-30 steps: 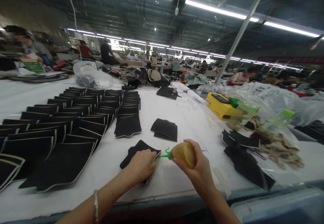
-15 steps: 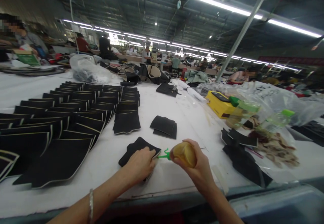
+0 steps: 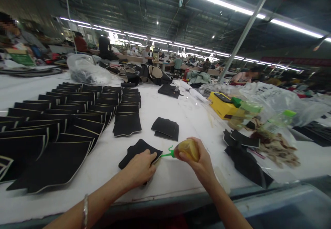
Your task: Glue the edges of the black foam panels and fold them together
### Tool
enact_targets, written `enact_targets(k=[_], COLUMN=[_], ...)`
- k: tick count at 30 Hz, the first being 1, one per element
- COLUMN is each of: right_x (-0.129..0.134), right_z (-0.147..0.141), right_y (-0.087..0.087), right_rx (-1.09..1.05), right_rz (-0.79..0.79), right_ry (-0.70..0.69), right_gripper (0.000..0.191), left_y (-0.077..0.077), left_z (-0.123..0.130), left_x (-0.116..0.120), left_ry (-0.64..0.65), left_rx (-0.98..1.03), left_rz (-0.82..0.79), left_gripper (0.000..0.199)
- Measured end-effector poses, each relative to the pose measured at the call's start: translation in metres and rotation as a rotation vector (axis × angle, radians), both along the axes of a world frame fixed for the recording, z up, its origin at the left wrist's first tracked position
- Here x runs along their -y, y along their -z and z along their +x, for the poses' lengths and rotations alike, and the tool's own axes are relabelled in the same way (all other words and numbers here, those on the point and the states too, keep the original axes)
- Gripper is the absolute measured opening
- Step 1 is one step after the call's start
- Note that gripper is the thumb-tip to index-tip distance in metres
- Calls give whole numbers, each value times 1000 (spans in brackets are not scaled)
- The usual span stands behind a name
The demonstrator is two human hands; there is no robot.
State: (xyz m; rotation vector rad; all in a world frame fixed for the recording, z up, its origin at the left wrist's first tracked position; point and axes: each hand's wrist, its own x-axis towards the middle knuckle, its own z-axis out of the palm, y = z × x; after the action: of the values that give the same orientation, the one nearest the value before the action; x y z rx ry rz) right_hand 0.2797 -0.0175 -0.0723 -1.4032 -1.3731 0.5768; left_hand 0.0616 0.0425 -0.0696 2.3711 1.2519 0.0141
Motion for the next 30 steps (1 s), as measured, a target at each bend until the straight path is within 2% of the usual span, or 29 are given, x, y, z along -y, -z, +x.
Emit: enact_targets(k=[3,7,13,17,22,26,30], right_x=[1,6,9,14,18,23,27], right_z=[-1,-2,-2,-4,-6,-10,-12], right_y=[0,0,3,4,6,7,8], right_rx=[-10,-62,-69,-99,-107,-144,-149], right_rz=[-6,-47,-47,-74,-58,-108,-91], right_ry=[-7,-115,-74,-172,-96,-182,-149], right_gripper=[53,51,52,51,51,51,52], left_y=[0,1,2,0,-4,-4,-4], left_z=[-4,-10,-11,-11,-11,-10,-10], left_x=[-2,-5,-5,-3,-1,1,1], left_ry=[12,35,36,30,18,30,17], left_rx=[31,78,91,94,83,75,65], left_rz=[-43,-66,-89,-97,-99,-93,-88], left_gripper=[50,51,50,48,46,41,45])
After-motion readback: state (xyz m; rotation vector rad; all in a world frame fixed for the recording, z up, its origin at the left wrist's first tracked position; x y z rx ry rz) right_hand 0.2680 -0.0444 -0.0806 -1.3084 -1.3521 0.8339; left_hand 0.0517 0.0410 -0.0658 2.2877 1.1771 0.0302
